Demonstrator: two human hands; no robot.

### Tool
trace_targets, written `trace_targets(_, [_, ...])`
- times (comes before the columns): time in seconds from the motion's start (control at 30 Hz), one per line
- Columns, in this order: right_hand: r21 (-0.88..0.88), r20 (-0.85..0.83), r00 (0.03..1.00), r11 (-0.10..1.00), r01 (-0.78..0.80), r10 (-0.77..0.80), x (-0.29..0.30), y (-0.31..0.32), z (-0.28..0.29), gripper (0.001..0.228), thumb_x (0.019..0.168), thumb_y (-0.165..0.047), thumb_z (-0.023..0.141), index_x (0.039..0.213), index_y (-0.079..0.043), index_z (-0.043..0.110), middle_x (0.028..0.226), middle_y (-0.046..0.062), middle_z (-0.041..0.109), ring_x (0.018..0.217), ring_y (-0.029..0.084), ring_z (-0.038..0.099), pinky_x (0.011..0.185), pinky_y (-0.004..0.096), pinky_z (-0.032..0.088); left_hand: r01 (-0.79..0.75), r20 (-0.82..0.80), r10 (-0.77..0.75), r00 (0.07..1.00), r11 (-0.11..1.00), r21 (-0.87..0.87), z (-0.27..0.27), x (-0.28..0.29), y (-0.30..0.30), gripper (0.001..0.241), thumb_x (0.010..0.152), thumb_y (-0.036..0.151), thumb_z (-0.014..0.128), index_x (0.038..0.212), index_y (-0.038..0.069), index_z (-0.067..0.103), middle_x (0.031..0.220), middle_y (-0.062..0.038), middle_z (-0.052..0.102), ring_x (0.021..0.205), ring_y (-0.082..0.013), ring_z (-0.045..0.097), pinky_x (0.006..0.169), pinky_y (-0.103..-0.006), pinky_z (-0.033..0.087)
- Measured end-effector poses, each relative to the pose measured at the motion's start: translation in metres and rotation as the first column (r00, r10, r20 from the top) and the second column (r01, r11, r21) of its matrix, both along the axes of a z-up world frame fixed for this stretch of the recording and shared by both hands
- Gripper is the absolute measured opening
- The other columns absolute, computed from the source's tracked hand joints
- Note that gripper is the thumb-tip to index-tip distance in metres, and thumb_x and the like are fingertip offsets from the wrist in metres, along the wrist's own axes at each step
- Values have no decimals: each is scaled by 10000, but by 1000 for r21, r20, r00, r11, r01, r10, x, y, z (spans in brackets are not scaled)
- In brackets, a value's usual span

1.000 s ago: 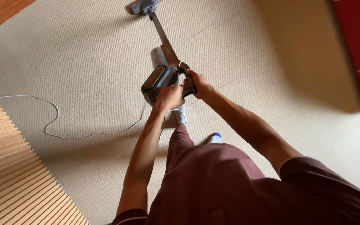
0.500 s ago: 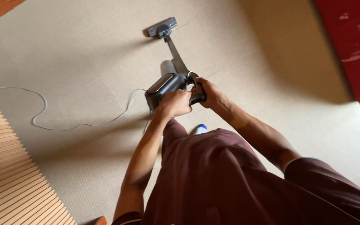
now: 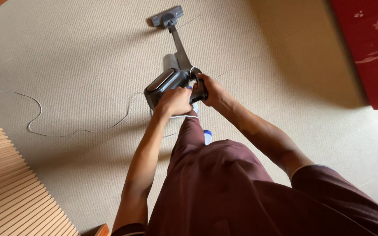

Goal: The person uses a corded stick vacuum to clean a light-colored carpeted floor. They move the vacuum back and forth across the room, navigating around furniture and a red patterned rug.

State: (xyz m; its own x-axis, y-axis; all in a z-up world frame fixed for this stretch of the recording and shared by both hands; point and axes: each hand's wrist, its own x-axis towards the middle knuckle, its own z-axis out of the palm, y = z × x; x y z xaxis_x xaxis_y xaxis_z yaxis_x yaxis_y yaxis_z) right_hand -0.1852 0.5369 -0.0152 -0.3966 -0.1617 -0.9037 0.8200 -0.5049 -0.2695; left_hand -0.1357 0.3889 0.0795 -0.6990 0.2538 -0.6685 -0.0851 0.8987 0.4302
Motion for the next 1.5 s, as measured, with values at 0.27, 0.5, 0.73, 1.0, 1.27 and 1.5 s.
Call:
trace_targets(0.27, [131, -55, 997, 990, -52, 60, -112, -46, -44, 275, 916, -164, 730, 893, 24, 529, 688, 153, 608, 519, 226, 664, 462, 336, 573, -41, -46, 42, 998, 999, 19, -79, -94, -45, 344, 793, 167, 564, 1050, 3, 723, 954, -255, 763, 1002, -445, 735, 904, -597, 559])
trace_targets(0.5, [182, -76, 995, 982, -48, 62, -201, -67, -126, 279, 883, -148, 776, 881, 46, 575, 687, 183, 633, 505, 249, 675, 458, 348, 594, -47, -102, 49, 994, 999, 24, -164, -167, -63, 367, 836, 186, 607, 1152, 15, 685, 1005, -254, 762, 1039, -442, 727, 920, -599, 561])
trace_targets(0.73, [185, -79, 997, 983, -12, 27, -228, -52, -128, 314, 853, -120, 802, 907, 67, 554, 700, 230, 627, 501, 282, 664, 454, 414, 590, -59, -91, 63, 994, 997, 45, -159, -194, -51, 362, 839, 191, 563, 1144, 41, 687, 981, -218, 773, 1027, -415, 735, 916, -574, 566])
trace_targets(1.0, [138, -73, 997, 990, 28, -18, -186, 10, -93, 323, 871, -118, 785, 951, 80, 542, 728, 219, 618, 514, 275, 671, 442, 399, 575, 4, -69, -5, 998, 1000, -18, -138, -169, 2, 325, 812, 206, 594, 1058, 51, 739, 971, -193, 781, 1031, -393, 743, 934, -551, 564])
trace_targets(1.27, [154, -32, 999, 987, -37, 43, -83, 120, -75, 328, 884, -168, 775, 992, 54, 560, 773, 176, 645, 539, 243, 700, 423, 372, 583, 22, -26, -23, 999, 999, -37, -88, -76, 121, 340, 808, 252, 611, 1048, 51, 743, 1004, -205, 775, 1063, -396, 732, 950, -548, 550])
trace_targets(1.5, [95, -40, 999, 995, -11, 15, -19, 195, -70, 269, 893, -127, 748, 932, 54, 553, 735, 166, 620, 555, 273, 707, 466, 400, 603, -8, -30, 6, 1000, 999, -54, -90, -8, 193, 312, 771, 263, 637, 986, 72, 758, 962, -181, 778, 1036, -382, 743, 938, -527, 555])
